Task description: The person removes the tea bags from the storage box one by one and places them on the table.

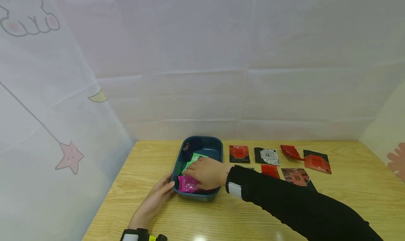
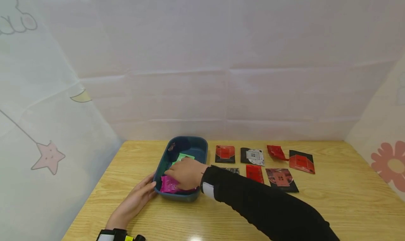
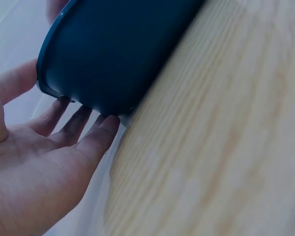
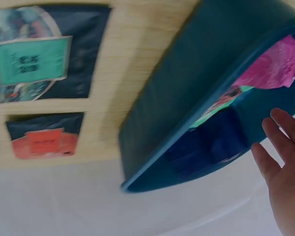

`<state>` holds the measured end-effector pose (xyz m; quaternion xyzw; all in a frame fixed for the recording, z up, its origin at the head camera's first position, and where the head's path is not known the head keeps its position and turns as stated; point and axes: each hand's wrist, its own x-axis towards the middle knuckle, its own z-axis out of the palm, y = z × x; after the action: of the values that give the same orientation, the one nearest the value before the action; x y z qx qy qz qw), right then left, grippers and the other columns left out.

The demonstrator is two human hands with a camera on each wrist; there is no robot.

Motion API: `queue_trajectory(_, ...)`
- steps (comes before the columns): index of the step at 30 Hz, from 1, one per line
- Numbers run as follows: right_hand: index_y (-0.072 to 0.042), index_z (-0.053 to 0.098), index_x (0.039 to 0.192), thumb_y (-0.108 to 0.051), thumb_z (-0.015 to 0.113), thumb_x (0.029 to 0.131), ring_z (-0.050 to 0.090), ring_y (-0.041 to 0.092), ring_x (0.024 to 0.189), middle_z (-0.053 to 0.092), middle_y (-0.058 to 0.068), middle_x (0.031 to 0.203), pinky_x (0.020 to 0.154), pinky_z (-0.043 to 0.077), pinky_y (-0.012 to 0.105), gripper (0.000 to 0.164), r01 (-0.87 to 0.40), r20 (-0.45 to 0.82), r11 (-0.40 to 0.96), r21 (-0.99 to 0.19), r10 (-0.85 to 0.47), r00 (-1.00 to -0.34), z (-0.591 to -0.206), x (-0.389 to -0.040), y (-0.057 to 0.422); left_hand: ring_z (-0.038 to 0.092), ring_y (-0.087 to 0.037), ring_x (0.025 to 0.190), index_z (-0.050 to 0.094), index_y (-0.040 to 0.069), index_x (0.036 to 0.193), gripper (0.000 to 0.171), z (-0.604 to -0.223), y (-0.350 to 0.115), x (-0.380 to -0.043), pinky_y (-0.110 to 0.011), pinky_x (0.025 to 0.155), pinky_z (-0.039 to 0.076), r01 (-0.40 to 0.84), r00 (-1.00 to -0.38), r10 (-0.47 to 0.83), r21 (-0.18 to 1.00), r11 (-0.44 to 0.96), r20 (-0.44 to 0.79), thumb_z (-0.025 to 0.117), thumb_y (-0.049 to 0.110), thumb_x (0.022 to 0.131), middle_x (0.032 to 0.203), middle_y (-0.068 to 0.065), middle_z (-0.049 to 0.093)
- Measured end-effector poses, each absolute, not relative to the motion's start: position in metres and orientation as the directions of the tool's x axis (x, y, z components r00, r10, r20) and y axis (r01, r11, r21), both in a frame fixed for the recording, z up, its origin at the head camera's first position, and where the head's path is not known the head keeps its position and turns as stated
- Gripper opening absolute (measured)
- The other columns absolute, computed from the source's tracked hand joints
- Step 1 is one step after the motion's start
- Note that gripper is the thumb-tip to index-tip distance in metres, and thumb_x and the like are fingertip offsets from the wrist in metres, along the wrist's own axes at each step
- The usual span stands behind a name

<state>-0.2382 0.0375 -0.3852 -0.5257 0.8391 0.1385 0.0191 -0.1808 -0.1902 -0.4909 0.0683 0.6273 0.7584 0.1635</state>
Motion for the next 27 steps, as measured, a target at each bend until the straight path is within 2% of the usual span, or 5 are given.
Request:
queue_trajectory(5,-0.020,0.051,0.145,-0.044,0.066,0.093,0.052,0.009,0.127,0.058,-0.007,0.137,0.107,0.042,0.032,0.059,-0.885,-0.169,0.390,0.255,-0.883,-0.437,-0.389,-0.231,0.024,0.014,-0.030,0.148,0.011,0.001,0.158,0.062,-0.491,-0.192,-0.181,-0.043,0.118,0.022,-0.161,-0.931,0.352,0.975,-0.155,-0.098,0.041,0.018,0.107,0.163,-0.019,0.007)
queue_trajectory(10,-0.018,0.054,0.143,-0.044,0.066,0.093,0.055,0.009,0.123,0.060,-0.006,0.135,0.104,0.044,0.029,0.057,-0.863,-0.168,0.391,0.320,-0.873,-0.458,-0.391,-0.228,0.019,0.014,-0.031,0.148,0.011,0.000,0.158,0.063,-0.492,-0.191,-0.182,-0.046,0.118,0.019,-0.160,-0.933,0.347,0.975,-0.157,-0.097,0.042,0.019,0.107,0.163,-0.020,0.007)
queue_trajectory(19,-0.018,0.059,0.137,-0.036,0.071,0.090,0.062,0.008,0.110,0.068,-0.006,0.121,0.098,0.048,0.025,0.052,-0.849,-0.181,0.413,0.328,-0.855,-0.486,-0.396,-0.231,0.019,0.016,-0.033,0.146,0.011,-0.001,0.157,0.065,-0.492,-0.189,-0.182,-0.045,0.117,0.021,-0.165,-0.939,0.328,0.972,-0.164,-0.104,0.045,0.018,0.106,0.163,-0.022,0.008)
queue_trajectory(27,-0.021,0.059,0.136,-0.037,0.074,0.087,0.064,0.008,0.100,0.070,-0.006,0.109,0.091,0.051,0.025,0.054,-0.842,-0.185,0.419,0.339,-0.848,-0.496,-0.398,-0.228,0.019,0.016,-0.034,0.146,0.010,-0.002,0.157,0.066,-0.492,-0.189,-0.182,-0.045,0.117,0.020,-0.167,-0.940,0.325,0.972,-0.162,-0.107,0.045,0.019,0.105,0.163,-0.023,0.007)
